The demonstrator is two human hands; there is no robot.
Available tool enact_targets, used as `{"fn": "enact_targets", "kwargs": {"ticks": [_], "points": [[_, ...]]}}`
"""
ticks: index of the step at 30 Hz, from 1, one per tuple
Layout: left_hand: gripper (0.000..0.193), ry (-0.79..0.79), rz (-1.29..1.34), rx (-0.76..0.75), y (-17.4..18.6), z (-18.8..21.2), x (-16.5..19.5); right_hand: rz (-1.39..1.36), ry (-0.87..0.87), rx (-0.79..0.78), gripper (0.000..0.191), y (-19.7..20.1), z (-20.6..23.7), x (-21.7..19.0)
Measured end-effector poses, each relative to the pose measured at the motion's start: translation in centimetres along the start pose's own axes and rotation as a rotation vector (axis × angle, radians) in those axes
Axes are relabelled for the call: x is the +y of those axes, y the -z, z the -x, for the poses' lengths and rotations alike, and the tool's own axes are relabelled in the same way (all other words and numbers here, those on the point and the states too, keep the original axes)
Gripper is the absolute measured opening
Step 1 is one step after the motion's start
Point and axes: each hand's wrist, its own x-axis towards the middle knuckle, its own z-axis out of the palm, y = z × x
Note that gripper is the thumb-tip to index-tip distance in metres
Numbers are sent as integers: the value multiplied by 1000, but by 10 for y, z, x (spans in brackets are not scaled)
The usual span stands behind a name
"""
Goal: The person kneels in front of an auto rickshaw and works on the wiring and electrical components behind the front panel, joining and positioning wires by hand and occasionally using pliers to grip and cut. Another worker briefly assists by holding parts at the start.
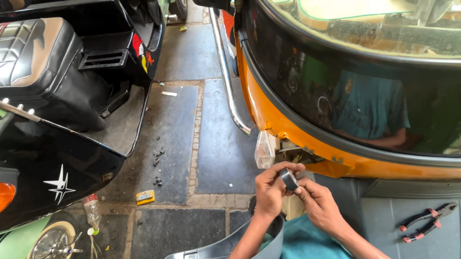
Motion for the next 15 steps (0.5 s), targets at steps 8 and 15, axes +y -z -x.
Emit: {"fn": "enact_targets", "kwargs": {"ticks": [8, 15], "points": [[57, 218, 593, 454, -6, -8, -21, 241, -153, -223, 23, 4, 5, -2], [64, 156, 359, 444, -8, 3, -45, 176, -243, -247, 25, 10, 30, -30]]}}
